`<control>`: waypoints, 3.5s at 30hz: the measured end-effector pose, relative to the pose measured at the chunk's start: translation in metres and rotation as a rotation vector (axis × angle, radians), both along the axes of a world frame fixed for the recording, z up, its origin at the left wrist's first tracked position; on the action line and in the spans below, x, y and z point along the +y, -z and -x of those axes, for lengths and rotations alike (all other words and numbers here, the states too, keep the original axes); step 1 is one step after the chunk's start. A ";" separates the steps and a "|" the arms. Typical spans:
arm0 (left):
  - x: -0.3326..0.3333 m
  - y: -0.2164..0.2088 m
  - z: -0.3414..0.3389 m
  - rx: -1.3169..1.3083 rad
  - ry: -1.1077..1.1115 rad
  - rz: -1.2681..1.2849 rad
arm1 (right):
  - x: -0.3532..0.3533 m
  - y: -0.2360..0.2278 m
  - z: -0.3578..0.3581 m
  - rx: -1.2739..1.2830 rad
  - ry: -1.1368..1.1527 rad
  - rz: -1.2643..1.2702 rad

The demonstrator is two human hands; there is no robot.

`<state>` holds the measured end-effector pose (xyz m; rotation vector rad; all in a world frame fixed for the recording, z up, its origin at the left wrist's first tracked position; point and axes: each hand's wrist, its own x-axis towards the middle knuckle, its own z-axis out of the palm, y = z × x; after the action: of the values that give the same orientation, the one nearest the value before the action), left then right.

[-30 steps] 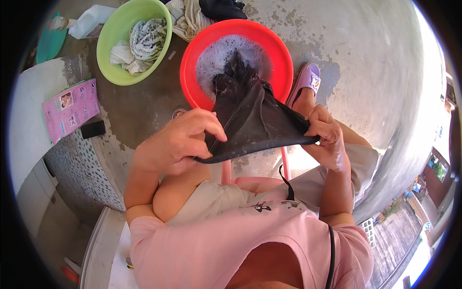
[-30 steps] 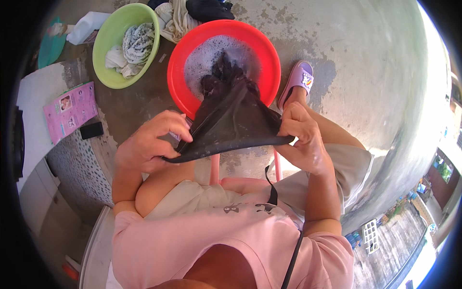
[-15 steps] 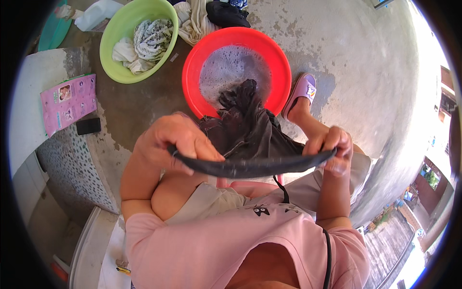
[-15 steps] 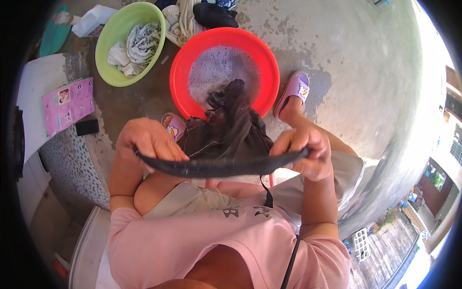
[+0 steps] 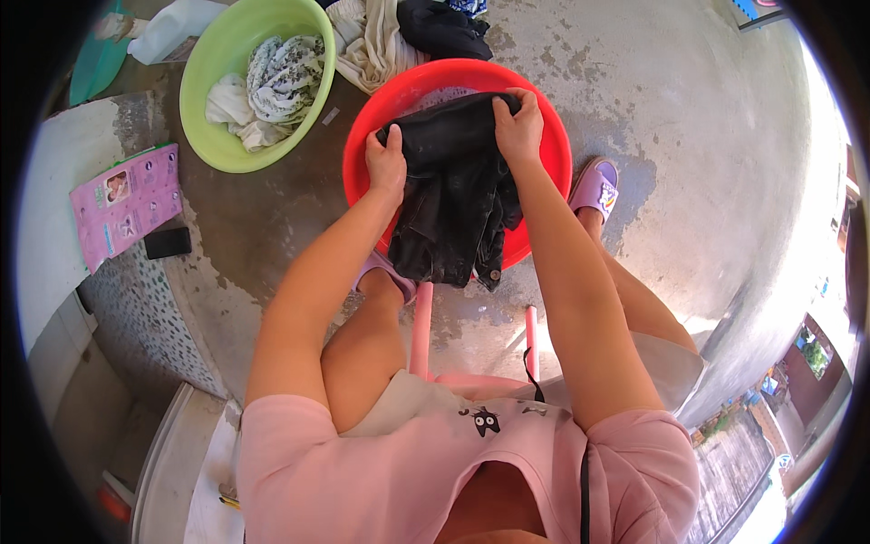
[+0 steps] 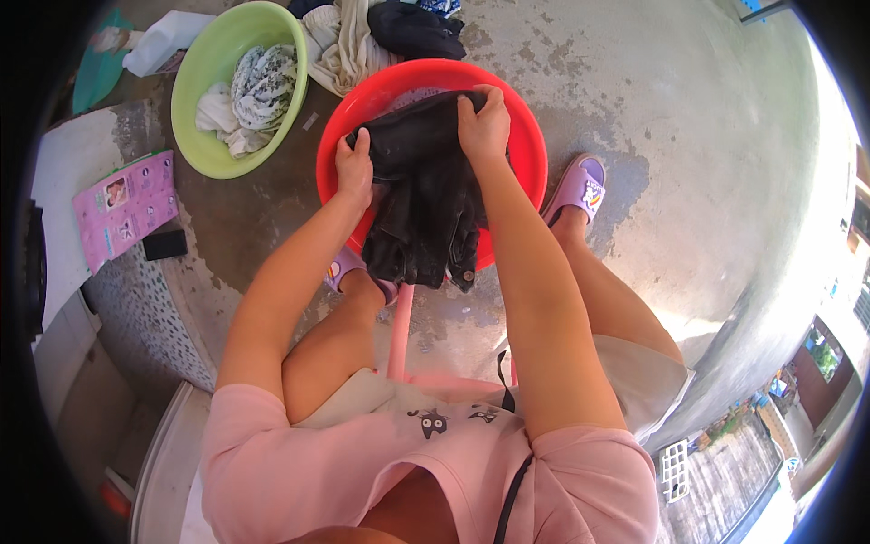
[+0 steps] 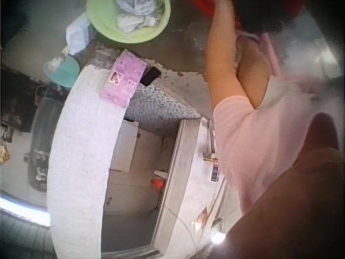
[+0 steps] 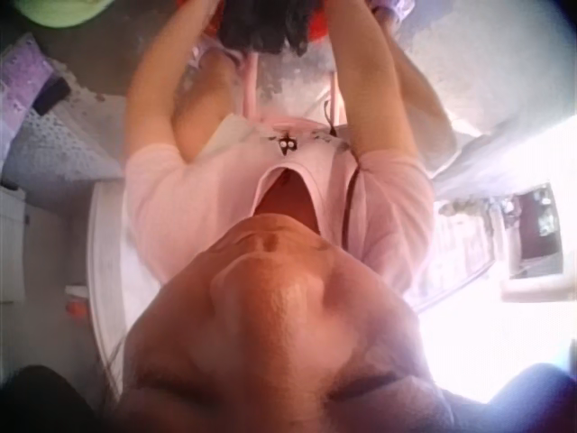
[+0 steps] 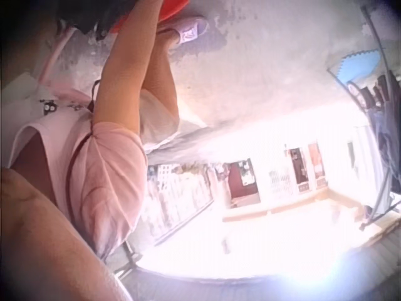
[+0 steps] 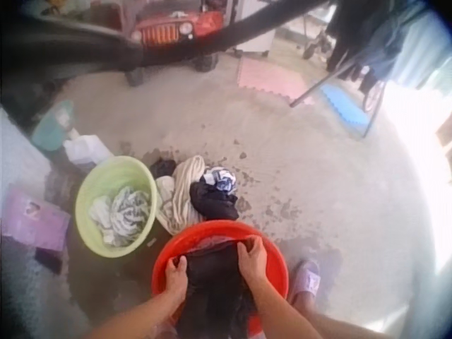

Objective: The person washes clothes by hand in a red basin, scrubbing a black garment and then a gray garment in soapy water.

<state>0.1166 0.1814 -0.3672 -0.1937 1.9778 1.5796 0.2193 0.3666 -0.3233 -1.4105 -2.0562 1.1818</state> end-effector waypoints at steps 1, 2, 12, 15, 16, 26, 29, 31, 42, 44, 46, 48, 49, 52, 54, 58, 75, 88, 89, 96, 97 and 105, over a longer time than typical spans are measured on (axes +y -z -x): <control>0.005 0.006 0.000 0.128 0.043 -0.017 | -0.004 0.007 0.010 -0.001 -0.025 -0.013; 0.008 0.008 -0.002 0.213 0.150 0.103 | -0.008 0.013 0.016 -0.038 -0.058 -0.113; -0.002 0.079 -0.025 0.367 0.437 0.602 | -0.017 0.090 0.012 -0.440 -0.569 -0.283; 0.009 0.073 -0.023 0.261 0.394 0.656 | -0.006 0.103 0.023 -0.688 -0.928 -0.126; 0.018 0.069 -0.030 0.261 0.277 0.592 | -0.005 0.111 0.011 -0.515 -0.973 -0.278; 0.031 0.055 -0.017 -0.634 -0.443 -0.670 | -0.089 -0.015 0.015 0.098 -0.667 -0.086; 0.028 0.032 -0.035 -0.802 -0.381 -0.904 | -0.084 -0.012 0.023 0.092 -0.575 -0.135; 0.045 0.002 -0.047 -0.807 -0.435 -0.728 | -0.071 -0.002 0.027 0.039 -0.477 -0.087; 0.064 -0.017 -0.065 -0.709 -0.295 -0.199 | -0.024 0.043 0.021 -0.222 -0.454 -0.070; 0.064 -0.028 -0.057 -0.566 -0.268 -0.097 | -0.013 0.052 0.022 -0.305 -0.473 -0.146; 0.032 -0.003 -0.045 -0.141 -0.167 0.034 | -0.008 0.042 0.026 -0.202 -0.374 -0.181; 0.023 0.004 -0.048 0.386 0.002 0.363 | -0.010 0.053 0.018 -0.195 -0.403 -0.297; 0.023 0.019 -0.047 0.466 0.024 0.389 | -0.011 0.061 0.014 -0.190 -0.415 -0.353; 0.007 0.042 -0.047 0.261 0.164 0.593 | -0.019 0.069 0.019 -0.497 -0.605 -0.197; 0.016 0.037 -0.038 0.138 0.261 0.643 | -0.015 0.090 0.019 -0.498 -0.686 -0.286; 0.016 0.063 -0.043 0.080 0.178 0.626 | -0.015 0.129 0.007 -0.431 -0.808 -0.339; 0.056 -0.010 -0.055 -0.724 -0.353 -0.338 | -0.046 0.014 0.024 -0.144 -0.340 0.082; 0.018 0.007 -0.035 0.184 0.034 0.206 | -0.007 0.053 0.011 -0.191 -0.260 -0.203; 0.016 0.015 -0.033 0.358 0.085 0.281 | -0.007 0.057 0.015 -0.220 -0.334 -0.261; 0.001 0.060 -0.034 0.089 0.382 0.640 | -0.008 0.084 0.026 -0.642 -0.826 -0.154; -0.003 0.076 -0.034 0.207 0.388 0.604 | -0.011 0.084 0.030 -0.586 -0.805 -0.169; 0.013 0.114 -0.022 -0.600 -0.444 -0.365 | -0.071 0.007 0.017 0.003 -0.685 0.114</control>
<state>0.1381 0.1940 -0.4808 -0.8902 1.2123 1.8401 0.2024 0.2955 -0.3305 -0.7377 -2.5986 1.5633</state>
